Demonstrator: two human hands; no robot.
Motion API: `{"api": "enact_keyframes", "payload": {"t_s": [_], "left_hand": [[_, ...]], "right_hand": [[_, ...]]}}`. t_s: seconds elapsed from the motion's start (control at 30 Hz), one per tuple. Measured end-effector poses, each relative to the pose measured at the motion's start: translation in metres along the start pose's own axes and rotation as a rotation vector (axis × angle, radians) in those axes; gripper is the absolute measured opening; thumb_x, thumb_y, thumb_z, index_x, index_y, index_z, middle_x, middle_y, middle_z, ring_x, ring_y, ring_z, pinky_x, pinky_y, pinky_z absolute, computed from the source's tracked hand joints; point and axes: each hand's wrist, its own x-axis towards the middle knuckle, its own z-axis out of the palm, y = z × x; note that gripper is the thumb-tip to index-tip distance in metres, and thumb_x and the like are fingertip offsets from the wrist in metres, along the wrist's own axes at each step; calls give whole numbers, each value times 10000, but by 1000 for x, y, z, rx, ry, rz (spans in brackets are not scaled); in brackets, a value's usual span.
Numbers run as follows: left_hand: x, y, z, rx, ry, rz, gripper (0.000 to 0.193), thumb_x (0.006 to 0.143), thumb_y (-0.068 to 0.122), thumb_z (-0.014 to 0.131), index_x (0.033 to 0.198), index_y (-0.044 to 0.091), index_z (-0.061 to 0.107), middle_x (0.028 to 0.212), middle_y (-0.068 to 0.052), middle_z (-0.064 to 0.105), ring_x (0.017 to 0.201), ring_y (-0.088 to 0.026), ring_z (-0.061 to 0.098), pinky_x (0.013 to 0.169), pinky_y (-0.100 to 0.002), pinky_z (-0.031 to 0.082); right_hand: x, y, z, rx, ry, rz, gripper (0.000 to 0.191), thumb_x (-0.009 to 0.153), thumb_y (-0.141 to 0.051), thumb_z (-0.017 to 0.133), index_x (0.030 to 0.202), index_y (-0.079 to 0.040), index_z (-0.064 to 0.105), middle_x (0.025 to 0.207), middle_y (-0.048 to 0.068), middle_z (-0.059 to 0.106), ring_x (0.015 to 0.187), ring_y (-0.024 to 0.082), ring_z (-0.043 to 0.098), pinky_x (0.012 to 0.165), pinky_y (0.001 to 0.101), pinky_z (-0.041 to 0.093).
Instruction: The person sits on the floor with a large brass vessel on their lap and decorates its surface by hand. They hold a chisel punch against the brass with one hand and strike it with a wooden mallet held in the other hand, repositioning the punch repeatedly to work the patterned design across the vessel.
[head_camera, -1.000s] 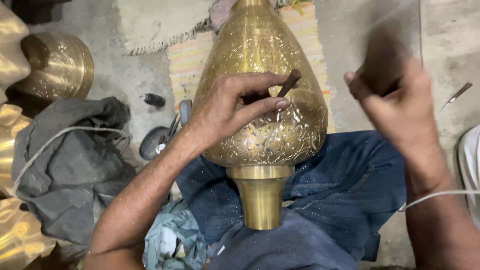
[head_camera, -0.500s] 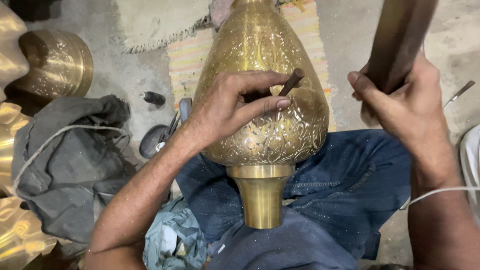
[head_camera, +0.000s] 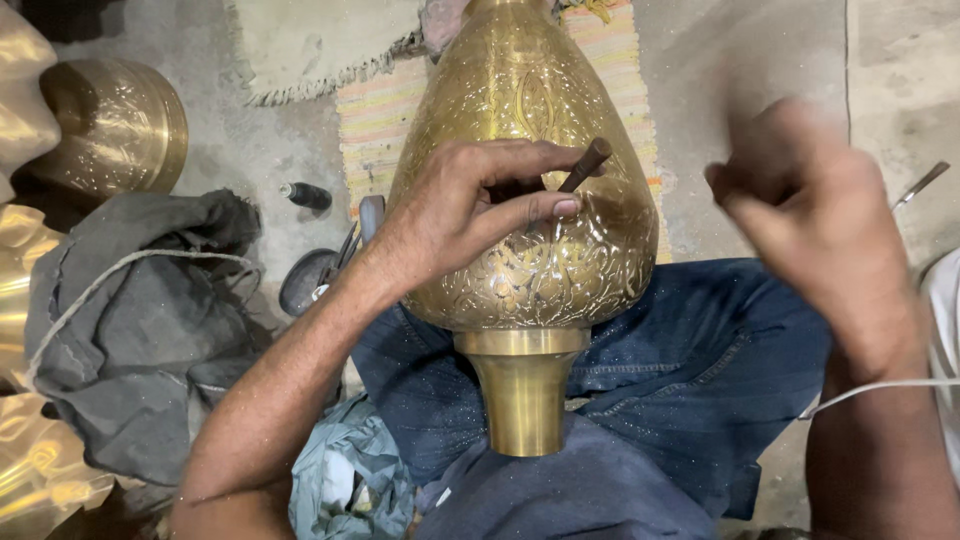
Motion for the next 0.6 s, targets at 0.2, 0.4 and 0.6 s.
{"api": "enact_keyframes", "payload": {"t_s": [0.2,0.4,0.6], "left_hand": [[0,0,-3,-27,-12,-8,405,973,308,718,1305,77,700,1088,-95,796,935,-166,793,822,-344,672],[1,-5,-5,-6,-1,78,407,975,301,725,1314,77,696,1117,-111,793,882,-166,778,779,-332,658],[-15,-2,-12,-248,138,-122,372,979,286,719,1301,101,708,1006,-87,807,788,-142,785,706,-289,682]], "right_hand": [[-4,-3,0,337,-2,294,122,1002,-110,740,1010,-30,648,790,129,691,578,246,606,480,375,452],[-10,-10,3,314,30,390,142,1017,-110,752,1040,-21,643,824,194,707,610,359,634,536,487,495],[-22,-14,11,-312,80,11,287,919,-105,742,1155,-70,584,962,156,726,841,290,721,754,439,588]]}}
